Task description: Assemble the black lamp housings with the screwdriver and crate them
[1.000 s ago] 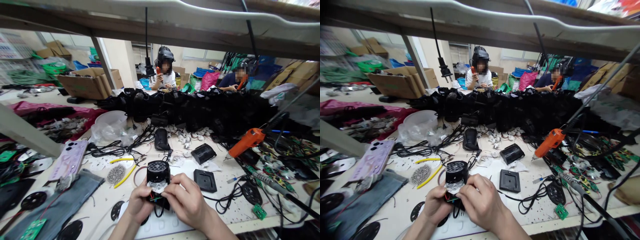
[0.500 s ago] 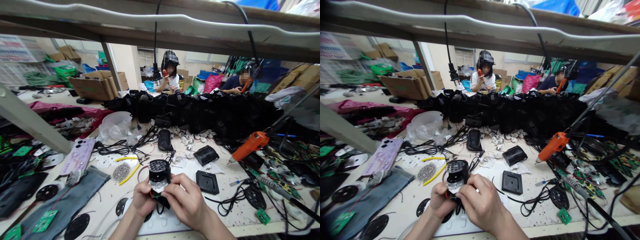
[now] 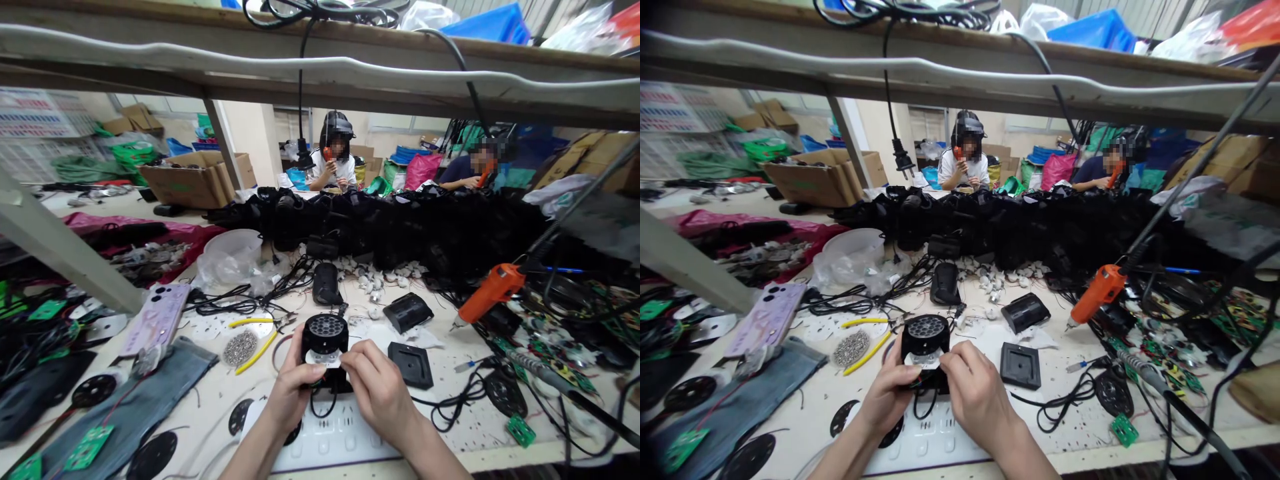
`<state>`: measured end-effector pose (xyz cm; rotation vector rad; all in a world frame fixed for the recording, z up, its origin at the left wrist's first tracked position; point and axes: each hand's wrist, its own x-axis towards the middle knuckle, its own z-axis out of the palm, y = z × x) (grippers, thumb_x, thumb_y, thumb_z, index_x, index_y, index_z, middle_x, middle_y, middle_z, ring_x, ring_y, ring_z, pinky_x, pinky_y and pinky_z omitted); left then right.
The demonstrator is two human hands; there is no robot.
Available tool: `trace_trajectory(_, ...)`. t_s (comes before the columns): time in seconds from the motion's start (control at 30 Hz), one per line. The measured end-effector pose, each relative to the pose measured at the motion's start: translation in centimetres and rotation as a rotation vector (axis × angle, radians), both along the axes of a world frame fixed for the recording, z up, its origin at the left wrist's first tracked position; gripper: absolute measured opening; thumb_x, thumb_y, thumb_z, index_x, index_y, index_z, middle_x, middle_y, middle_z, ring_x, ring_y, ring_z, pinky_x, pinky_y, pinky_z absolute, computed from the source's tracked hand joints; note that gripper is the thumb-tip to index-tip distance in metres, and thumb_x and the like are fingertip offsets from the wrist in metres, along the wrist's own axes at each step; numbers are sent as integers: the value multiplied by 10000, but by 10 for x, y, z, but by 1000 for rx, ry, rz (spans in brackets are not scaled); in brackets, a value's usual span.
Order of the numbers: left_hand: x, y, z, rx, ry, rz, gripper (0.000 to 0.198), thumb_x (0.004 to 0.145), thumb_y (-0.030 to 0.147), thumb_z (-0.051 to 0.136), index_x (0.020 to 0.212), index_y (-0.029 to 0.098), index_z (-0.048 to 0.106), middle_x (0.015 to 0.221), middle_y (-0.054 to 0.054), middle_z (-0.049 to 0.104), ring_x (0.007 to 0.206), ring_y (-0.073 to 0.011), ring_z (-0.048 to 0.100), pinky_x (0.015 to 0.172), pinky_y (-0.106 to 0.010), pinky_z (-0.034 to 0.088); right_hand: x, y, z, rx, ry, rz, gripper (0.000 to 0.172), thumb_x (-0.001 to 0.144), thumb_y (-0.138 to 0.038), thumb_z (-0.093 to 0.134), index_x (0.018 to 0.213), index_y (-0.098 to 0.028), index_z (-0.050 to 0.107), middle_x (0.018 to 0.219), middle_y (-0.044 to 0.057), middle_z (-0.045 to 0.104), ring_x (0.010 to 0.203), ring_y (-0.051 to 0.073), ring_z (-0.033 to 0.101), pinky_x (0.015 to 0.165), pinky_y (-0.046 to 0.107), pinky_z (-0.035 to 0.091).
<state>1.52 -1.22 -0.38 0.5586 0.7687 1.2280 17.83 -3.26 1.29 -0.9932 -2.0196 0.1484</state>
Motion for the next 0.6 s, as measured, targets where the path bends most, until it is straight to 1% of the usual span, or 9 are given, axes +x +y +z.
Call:
trace_trajectory(0.07,2,-1,5,50,45,-14,724,561,122,699,1255,250,539,1059,-25,690,862,-200,624,751,-265,469,2,-1,-1,24,-17,-16,211,912,-63,439,1009,-146,606,850,85,575,784,188,586,685,300,530)
trace_trajectory(0.17,6,-3,10,125,123,-57,667,603,150,734,1230,264,535,1089,-16,675,946,-212,609,810,-268,457,6,-1,-2,103,-50,-50,205,901,-62,450,996,-148,609,859,94,591,790,197,588,685,315,541)
trace_trajectory(0.23,9,-4,12,166,173,-92,700,612,199,778,1251,269,501,1114,-18,665,1005,-232,596,834,-275,448,8,-1,-4,140,-56,-66,208,893,-40,435,942,-151,604,837,93,597,767,195,583,662,314,540)
trace_trajectory(0.3,13,-4,12,179,202,-113,735,643,318,795,1295,262,460,1169,-39,642,1056,-256,582,840,-288,444,9,1,-6,142,-41,-70,219,889,-24,416,902,-157,589,818,90,601,754,191,585,651,311,538)
trace_trajectory(0.37,18,-2,13,140,221,-112,710,729,487,717,1337,261,427,1228,-59,612,1088,-263,576,846,-302,443,10,2,-8,130,-9,-68,214,893,-29,407,896,-163,574,804,83,608,752,190,594,650,308,538)
trace_trajectory(0.43,23,2,15,69,241,-123,663,797,589,600,1350,270,423,1224,-58,613,1050,-244,596,823,-302,452,11,3,-10,113,47,-80,204,898,-40,400,891,-172,556,779,68,614,728,181,602,640,299,534)
trace_trajectory(0.47,25,5,17,29,253,-132,645,806,607,575,1338,270,440,1197,-54,624,1005,-231,610,796,-294,459,13,4,-11,101,83,-99,196,899,-45,402,882,-177,546,760,57,613,703,173,603,629,290,530)
trace_trajectory(0.53,28,13,21,-44,276,-133,608,795,601,595,1295,272,485,1148,-39,642,924,-203,622,739,-271,464,22,3,-12,75,149,-158,178,897,-50,418,866,-183,532,727,36,607,655,157,603,608,269,523)
trace_trajectory(0.6,27,24,24,-77,299,-85,564,786,584,616,1247,274,518,1118,-27,647,880,-184,622,706,-256,464,36,2,-14,73,183,-222,165,893,-48,443,867,-182,535,734,34,613,672,153,621,626,258,530)
